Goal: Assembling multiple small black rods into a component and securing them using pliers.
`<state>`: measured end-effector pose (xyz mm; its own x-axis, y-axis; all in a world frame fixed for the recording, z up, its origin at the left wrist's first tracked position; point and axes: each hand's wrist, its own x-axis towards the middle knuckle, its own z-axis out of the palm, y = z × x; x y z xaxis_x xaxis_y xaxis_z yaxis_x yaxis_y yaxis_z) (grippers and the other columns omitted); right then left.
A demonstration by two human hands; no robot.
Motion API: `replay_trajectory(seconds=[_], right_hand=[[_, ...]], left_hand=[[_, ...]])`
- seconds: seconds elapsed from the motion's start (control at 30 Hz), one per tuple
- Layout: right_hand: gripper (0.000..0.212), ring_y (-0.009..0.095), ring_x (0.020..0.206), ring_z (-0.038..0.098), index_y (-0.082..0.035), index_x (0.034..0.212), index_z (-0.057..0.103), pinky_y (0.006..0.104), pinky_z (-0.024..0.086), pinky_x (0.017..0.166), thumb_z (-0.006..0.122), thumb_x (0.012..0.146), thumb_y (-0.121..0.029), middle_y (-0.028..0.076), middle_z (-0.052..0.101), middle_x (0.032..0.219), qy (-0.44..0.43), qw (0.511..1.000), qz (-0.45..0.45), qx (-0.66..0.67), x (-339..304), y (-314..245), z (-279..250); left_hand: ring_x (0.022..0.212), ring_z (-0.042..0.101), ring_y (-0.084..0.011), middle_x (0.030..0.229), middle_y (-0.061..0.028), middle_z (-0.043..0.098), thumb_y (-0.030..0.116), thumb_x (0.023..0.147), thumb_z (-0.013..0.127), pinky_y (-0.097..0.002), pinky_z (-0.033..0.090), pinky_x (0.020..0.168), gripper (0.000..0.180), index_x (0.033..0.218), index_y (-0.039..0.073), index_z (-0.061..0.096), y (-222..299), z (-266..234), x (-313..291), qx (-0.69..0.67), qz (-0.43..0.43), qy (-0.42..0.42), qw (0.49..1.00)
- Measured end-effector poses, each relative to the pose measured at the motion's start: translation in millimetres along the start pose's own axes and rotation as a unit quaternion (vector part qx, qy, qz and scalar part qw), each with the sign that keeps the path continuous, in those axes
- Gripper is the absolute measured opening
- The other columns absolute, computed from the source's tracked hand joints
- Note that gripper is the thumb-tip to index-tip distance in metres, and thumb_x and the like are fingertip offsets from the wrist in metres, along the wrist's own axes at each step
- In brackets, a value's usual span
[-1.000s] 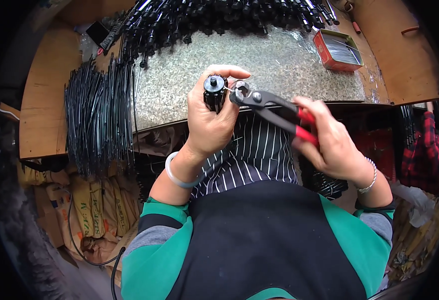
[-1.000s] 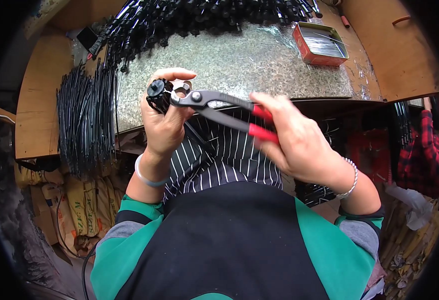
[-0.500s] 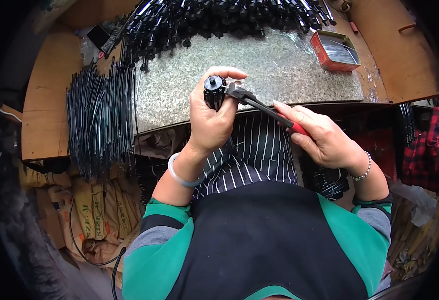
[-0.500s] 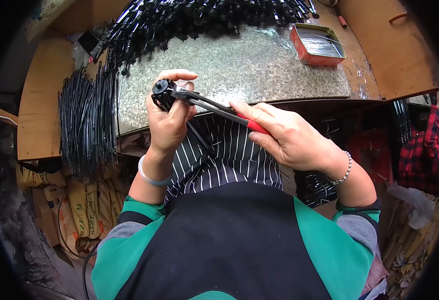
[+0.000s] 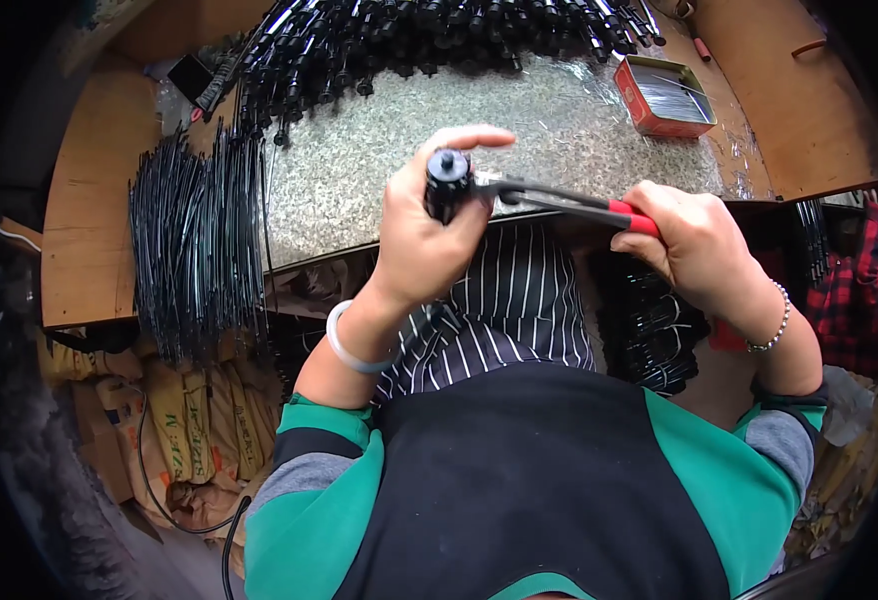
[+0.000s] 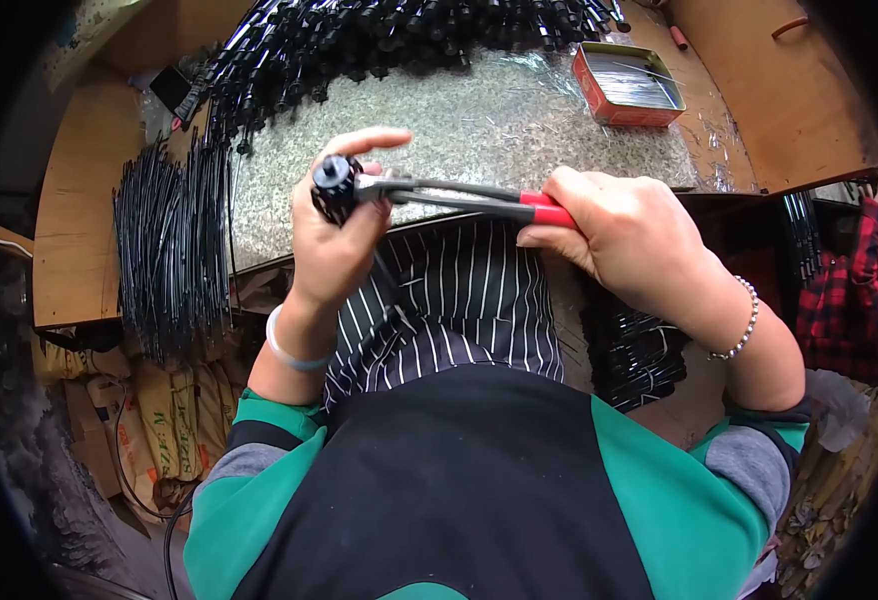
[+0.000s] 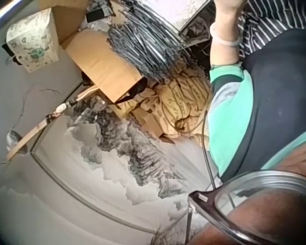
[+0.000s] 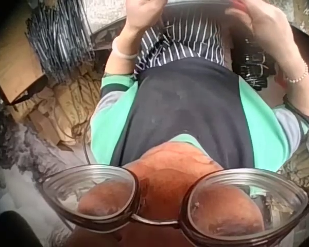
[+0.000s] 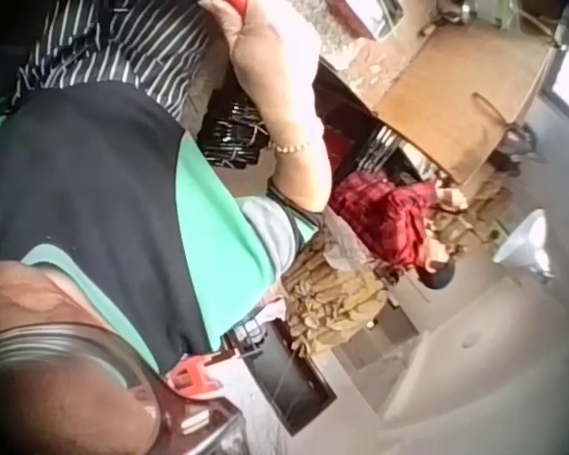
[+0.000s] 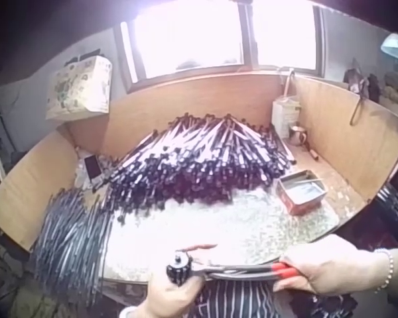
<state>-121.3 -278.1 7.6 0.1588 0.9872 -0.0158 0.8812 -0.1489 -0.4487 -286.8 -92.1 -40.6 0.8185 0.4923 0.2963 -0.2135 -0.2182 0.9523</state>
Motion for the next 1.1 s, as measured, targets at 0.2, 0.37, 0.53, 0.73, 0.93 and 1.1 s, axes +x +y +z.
replay_trajectory(seconds=[0.2,0.37,0.53,0.73,0.93,1.1], right_hand=[[0.042,0.037,0.093,0.053,-0.002,0.116,0.046,0.0396,0.043,0.08,0.06,0.083,-0.024,0.018,0.053,0.104,0.083,0.973,0.155,-0.146,12.6,64.8,56.0],[0.068,0.033,0.119,0.041,-0.003,0.133,0.035,0.0432,0.033,0.097,0.068,0.078,-0.026,0.018,0.045,0.125,0.238,0.952,0.052,-0.182,24.7,69.0,81.3],[0.058,0.027,0.116,0.046,-0.005,0.135,0.028,0.0432,0.036,0.1,0.054,0.09,-0.031,0.021,0.043,0.128,0.344,0.679,-0.178,0.624,78.4,-26.0,78.4],[0.025,0.017,0.097,0.058,0.001,0.116,0.049,0.0309,0.047,0.086,0.05,0.092,-0.008,0.013,0.06,0.105,0.241,0.824,-0.161,0.487,102.1,-22.9,44.2],[0.085,0.021,0.112,0.049,-0.001,0.142,0.01,0.0346,0.041,0.093,0.067,0.08,-0.014,0.019,0.041,0.128,0.199,0.899,-0.198,0.337,103.9,-32.1,44.5],[0.106,0.025,0.101,0.049,0.0,0.141,0.008,0.0383,0.042,0.087,0.079,0.068,-0.032,0.023,0.036,0.13,0.371,0.896,-0.141,0.199,91.5,-29.5,44.6]], left_hand=[[0.048,0.04,-0.0056,0.057,0.0035,0.04,0.017,0.093,0.047,-0.0216,0.036,0.05,0.037,0.125,-0.001,0.042,-3.6,-28.9,24.1,-0.406,0.039,-0.004,0.913],[0.066,0.05,-0.0117,0.07,0.0001,0.049,0.03,0.094,0.044,-0.0284,0.042,0.065,0.034,0.117,0.005,0.046,-4.8,-15.4,29.5,-0.531,-0.018,0.154,0.833],[0.092,0.058,-0.0181,0.095,-0.0069,0.059,0.057,0.088,0.039,-0.0364,0.049,0.08,0.052,0.108,0.01,0.05,-16.8,30.3,11.3,-0.599,-0.215,0.132,0.76],[0.086,0.052,-0.0111,0.097,-0.0061,0.053,0.018,0.085,0.063,-0.0243,0.044,0.071,0.034,0.112,0.002,0.051,1.8,11.8,2.1,-0.003,0.076,0.023,0.997],[0.085,0.053,-0.0137,0.097,-0.0063,0.052,0.01,0.08,0.068,-0.0251,0.044,0.075,0.036,0.111,0.0,0.054,29.5,-0.3,42.6,0.016,0.236,0.111,0.965],[0.087,0.054,-0.013,0.097,-0.0063,0.052,0.006,0.08,0.066,-0.0244,0.045,0.073,0.031,0.108,-0.001,0.053,41.9,-1.2,47.4,0.008,0.231,0.103,0.968]])
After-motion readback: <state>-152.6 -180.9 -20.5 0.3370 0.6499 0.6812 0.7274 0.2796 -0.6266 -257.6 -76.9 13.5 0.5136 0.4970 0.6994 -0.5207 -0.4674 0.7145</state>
